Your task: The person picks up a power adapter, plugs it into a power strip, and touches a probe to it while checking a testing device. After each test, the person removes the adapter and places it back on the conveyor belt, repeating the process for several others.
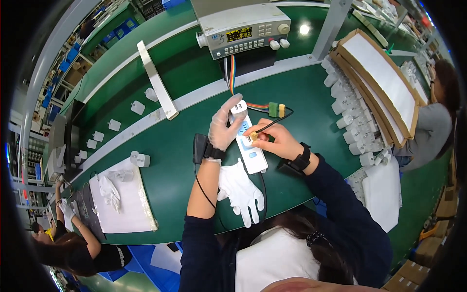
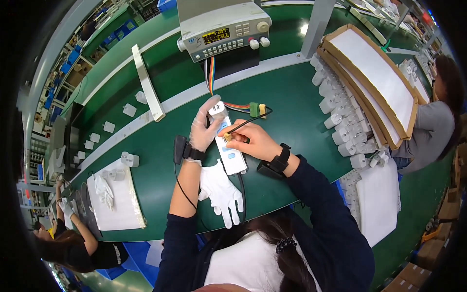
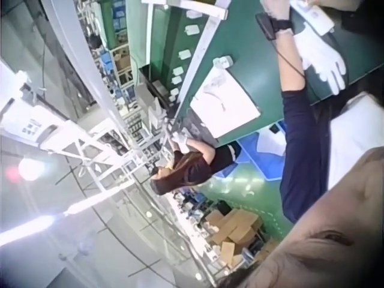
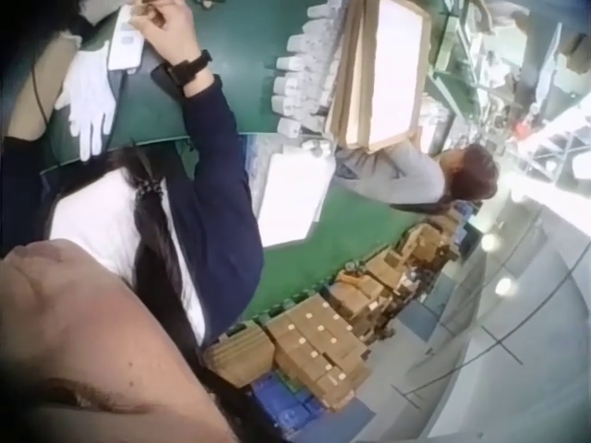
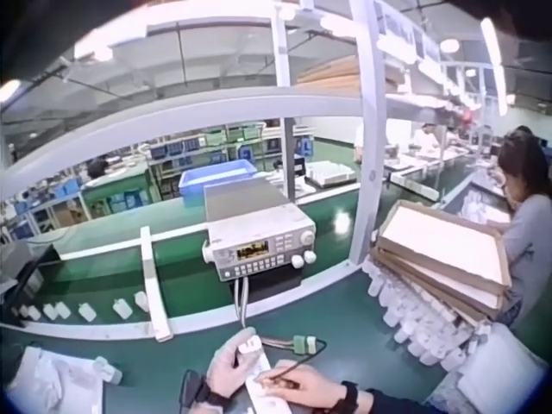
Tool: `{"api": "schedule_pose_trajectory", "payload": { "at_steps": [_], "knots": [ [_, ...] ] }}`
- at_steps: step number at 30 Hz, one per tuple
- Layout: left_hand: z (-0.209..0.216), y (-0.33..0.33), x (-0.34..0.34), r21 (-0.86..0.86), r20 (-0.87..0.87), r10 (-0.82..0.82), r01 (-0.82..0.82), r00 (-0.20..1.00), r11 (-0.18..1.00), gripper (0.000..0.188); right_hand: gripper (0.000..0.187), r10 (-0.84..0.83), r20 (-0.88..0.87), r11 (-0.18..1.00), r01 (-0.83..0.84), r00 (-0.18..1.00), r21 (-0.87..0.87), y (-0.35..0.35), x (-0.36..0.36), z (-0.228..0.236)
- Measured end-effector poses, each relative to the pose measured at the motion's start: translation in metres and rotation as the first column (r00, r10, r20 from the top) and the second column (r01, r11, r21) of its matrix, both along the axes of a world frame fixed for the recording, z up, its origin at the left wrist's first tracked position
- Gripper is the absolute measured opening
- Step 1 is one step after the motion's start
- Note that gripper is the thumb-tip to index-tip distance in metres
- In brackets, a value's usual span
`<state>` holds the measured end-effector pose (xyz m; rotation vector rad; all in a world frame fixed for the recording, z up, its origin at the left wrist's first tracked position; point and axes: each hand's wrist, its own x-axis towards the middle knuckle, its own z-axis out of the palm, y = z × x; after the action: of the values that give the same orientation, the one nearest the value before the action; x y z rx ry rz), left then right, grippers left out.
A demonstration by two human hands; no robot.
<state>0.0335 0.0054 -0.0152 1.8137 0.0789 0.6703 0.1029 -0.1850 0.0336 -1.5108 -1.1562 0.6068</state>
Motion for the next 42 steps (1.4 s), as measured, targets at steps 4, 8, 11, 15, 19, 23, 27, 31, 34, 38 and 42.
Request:
{"api": "schedule_pose_trajectory", "payload": {
  "at_steps": [4,8,11,15,19,23,27,31,34,38,42],
  "knots": [
    [0.002,-0.001,0.001,0.025,0.004,0.0,0.0,1.0,1.0,0.055,0.027,0.026,-0.117,0.996,-0.016,0.993,0.089,0.002,0.003,-0.012],
    [0.006,-0.002,-0.001,0.031,-0.005,-0.006,0.006,1.0,1.0,0.055,0.026,0.002,-0.141,0.996,0.01,0.99,0.085,0.002,0.001,-0.013],
    [0.006,-0.001,-0.002,0.025,-0.012,-0.01,0.011,1.0,1.0,0.054,0.027,0.004,-0.162,0.996,0.011,0.987,0.089,0.002,0.001,-0.014],
    [0.005,0.0,-0.001,0.027,-0.012,-0.008,0.009,1.0,1.0,0.054,0.027,0.002,-0.184,0.996,0.014,0.983,0.088,0.003,0.001,-0.014],
    [0.006,-0.001,-0.001,0.027,-0.017,-0.008,0.009,1.0,1.0,0.054,0.027,0.005,-0.166,0.996,0.009,0.986,0.086,0.002,0.002,-0.014],
    [0.007,-0.002,-0.002,0.028,-0.031,-0.005,0.006,0.999,1.0,0.054,0.026,-0.001,-0.173,0.996,0.017,0.985,0.088,0.002,0.001,-0.015],
    [0.008,-0.003,-0.004,0.021,-0.033,-0.014,0.014,0.999,1.0,0.053,0.03,-0.001,-0.139,0.995,0.014,0.99,0.096,0.001,0.001,-0.019],
    [0.007,-0.003,-0.006,0.019,-0.038,-0.011,0.012,0.999,1.0,0.052,0.048,0.012,-0.144,0.999,-0.006,0.99,0.039,-0.001,0.0,-0.019],
    [0.007,0.0,-0.001,-0.001,-0.049,-0.001,0.001,0.999,1.0,0.052,0.066,-0.021,0.077,0.999,0.018,0.997,0.043,-0.002,-0.001,-0.015],
    [0.005,0.0,0.001,0.007,-0.025,-0.021,0.022,0.999,1.0,0.051,0.084,0.024,0.16,0.999,-0.027,0.987,0.018,-0.004,0.011,-0.031],
    [0.003,0.001,0.002,-0.022,-0.025,-0.022,0.022,0.999,1.0,0.051,0.089,0.057,0.211,0.997,-0.046,0.976,-0.056,-0.004,0.011,-0.032]
  ]
}}
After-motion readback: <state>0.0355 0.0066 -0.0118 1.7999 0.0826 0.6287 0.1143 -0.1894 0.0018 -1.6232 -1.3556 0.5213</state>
